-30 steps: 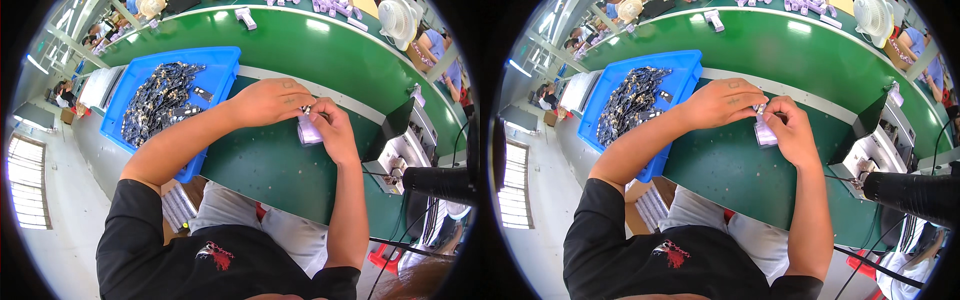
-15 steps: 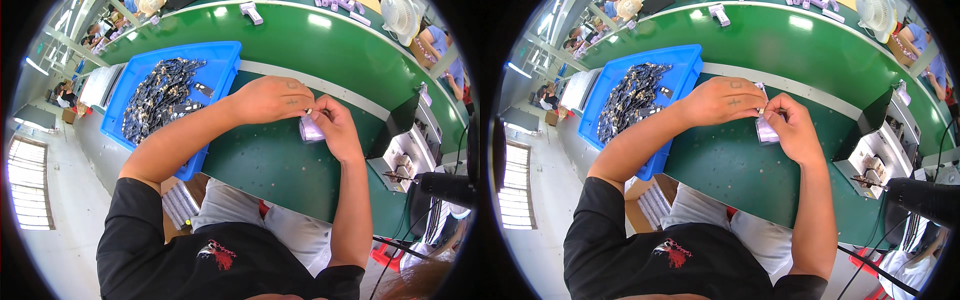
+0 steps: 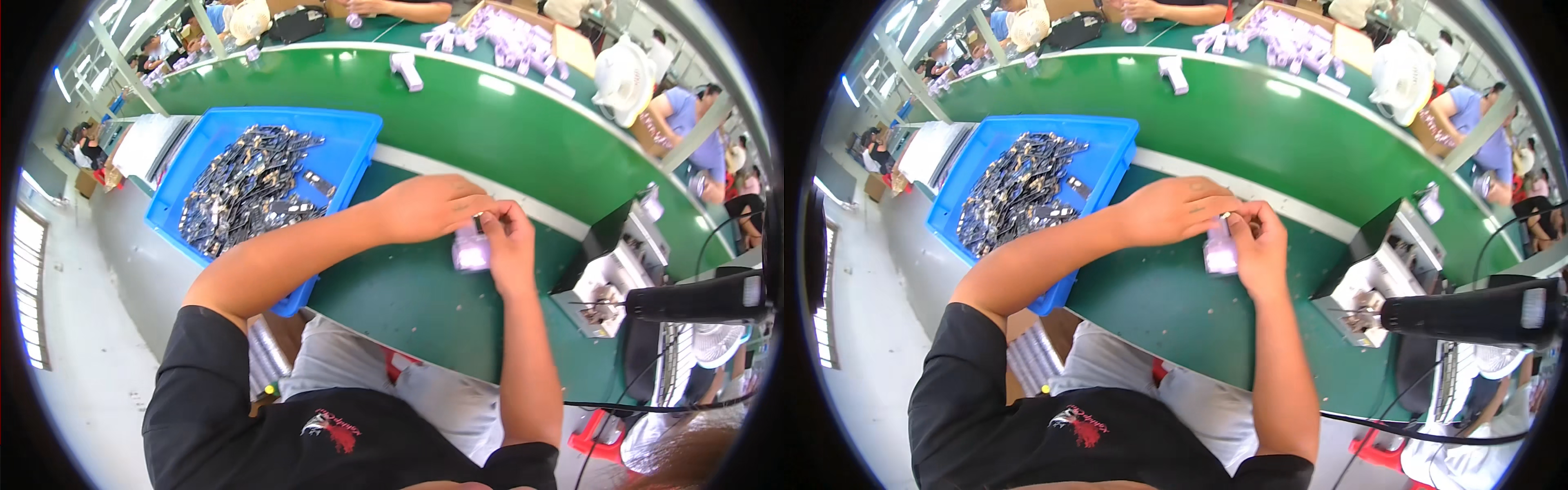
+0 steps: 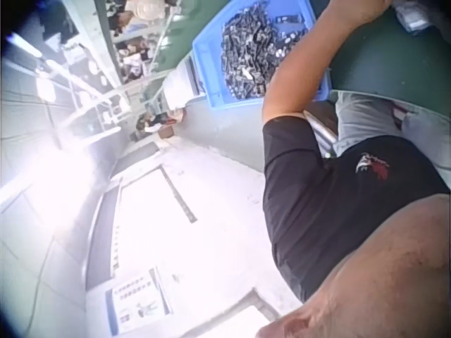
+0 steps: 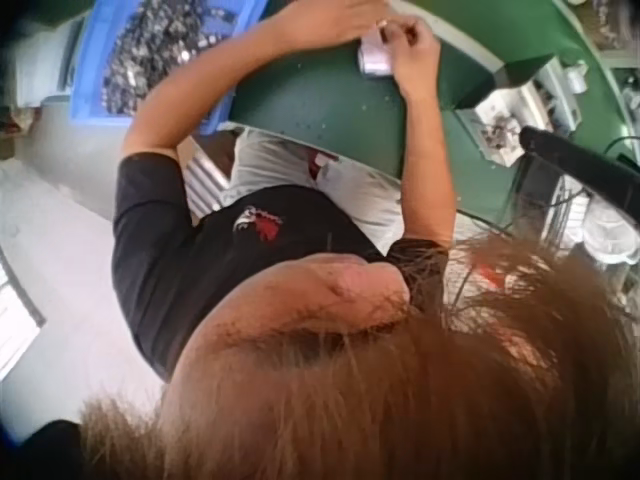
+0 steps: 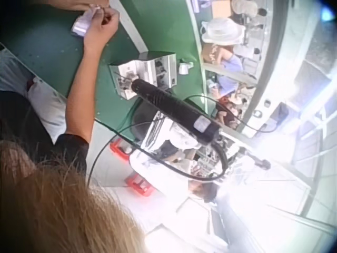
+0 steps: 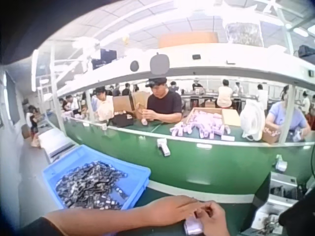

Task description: Assemble internal components into plastic device housings on an assembly line.

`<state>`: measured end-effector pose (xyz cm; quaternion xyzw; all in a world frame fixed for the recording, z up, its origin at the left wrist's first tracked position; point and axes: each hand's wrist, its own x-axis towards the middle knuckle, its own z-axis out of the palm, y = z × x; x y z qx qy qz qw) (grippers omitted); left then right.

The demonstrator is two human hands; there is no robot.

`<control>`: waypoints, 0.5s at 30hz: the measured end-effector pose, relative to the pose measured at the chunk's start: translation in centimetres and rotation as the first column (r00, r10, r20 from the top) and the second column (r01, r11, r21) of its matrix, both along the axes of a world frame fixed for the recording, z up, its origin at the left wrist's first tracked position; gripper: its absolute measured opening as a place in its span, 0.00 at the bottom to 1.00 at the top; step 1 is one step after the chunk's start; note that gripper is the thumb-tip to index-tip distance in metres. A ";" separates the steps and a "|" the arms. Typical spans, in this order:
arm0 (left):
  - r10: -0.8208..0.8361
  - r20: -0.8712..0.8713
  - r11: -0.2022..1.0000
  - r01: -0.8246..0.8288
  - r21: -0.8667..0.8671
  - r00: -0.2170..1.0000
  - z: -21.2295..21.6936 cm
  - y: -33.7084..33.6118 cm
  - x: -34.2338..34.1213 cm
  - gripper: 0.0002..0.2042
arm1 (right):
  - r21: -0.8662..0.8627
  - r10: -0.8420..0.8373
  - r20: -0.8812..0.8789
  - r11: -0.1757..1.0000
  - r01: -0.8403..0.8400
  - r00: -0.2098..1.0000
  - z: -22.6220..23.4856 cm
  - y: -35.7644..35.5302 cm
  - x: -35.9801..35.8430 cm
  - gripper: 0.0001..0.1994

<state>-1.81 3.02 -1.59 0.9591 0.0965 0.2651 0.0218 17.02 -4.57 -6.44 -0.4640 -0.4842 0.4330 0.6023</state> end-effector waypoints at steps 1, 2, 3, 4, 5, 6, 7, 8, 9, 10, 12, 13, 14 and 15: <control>-0.013 0.089 0.996 0.021 -0.085 0.996 0.0 -0.5 0.0 0.28 | 0.069 -0.118 0.087 0.991 0.112 0.989 -0.2 0.0 0.4 0.03; -0.047 0.098 0.994 0.056 -0.095 0.994 -0.5 -0.7 0.0 0.31 | 0.151 -0.233 0.145 0.966 0.211 0.962 -0.9 0.2 0.8 0.04; -0.078 0.099 0.990 0.089 -0.111 0.992 -0.5 -1.1 -0.1 0.35 | 0.159 -0.280 0.122 0.953 0.259 0.952 -1.3 0.2 0.9 0.05; -0.107 -0.021 0.983 0.103 -0.151 0.994 -0.5 -1.3 -0.1 0.40 | 0.164 -0.326 0.097 0.937 0.308 0.940 -1.7 0.2 1.2 0.06; -0.071 -0.147 0.993 0.056 -0.103 0.987 0.0 -1.9 -0.1 0.40 | 0.163 -0.362 0.120 0.926 0.342 0.924 -1.3 0.0 0.9 0.07; -0.030 -0.268 0.999 0.018 -0.049 0.963 0.4 -2.5 0.2 0.41 | 0.182 -0.390 0.153 0.914 0.362 0.908 -1.1 0.0 0.8 0.08; -0.011 -0.323 0.999 -0.005 -0.047 0.946 0.0 -2.5 0.5 0.41 | 0.201 -0.397 0.171 0.910 0.363 0.902 -1.2 -0.1 0.6 0.08; -0.006 -0.327 0.998 -0.015 -0.064 0.945 -0.2 -2.3 0.9 0.40 | 0.215 -0.393 0.197 0.911 0.352 0.898 -1.1 -0.1 0.6 0.08; 0.004 -0.336 0.996 -0.033 -0.080 0.942 -0.4 -2.0 1.0 0.40 | 0.218 -0.396 0.190 0.909 0.354 0.899 -0.7 -0.1 0.1 0.08; 0.015 -0.312 0.998 -0.031 -0.046 0.950 -0.6 -1.6 1.0 0.39 | 0.238 -0.407 0.189 0.902 0.360 0.894 -0.6 0.0 -0.1 0.08; 0.002 -0.307 0.998 -0.023 -0.066 0.952 -0.4 -0.9 1.5 0.39 | 0.314 -0.457 0.236 0.871 0.378 0.858 -0.4 0.0 -0.3 0.08; -0.008 -0.301 0.996 -0.019 -0.085 0.954 -0.3 -0.3 1.8 0.39 | 0.324 -0.491 0.230 0.853 0.410 0.840 -0.2 0.1 0.0 0.08; -0.023 -0.243 0.999 0.015 -0.033 0.970 -0.7 0.5 2.5 0.38 | 0.332 -0.517 0.225 0.838 0.434 0.826 -0.2 0.1 0.3 0.09; -0.022 -0.244 1.000 0.021 -0.007 0.970 -0.6 1.1 3.3 0.38 | 0.336 -0.534 0.218 0.827 0.450 0.817 0.0 0.0 0.7 0.09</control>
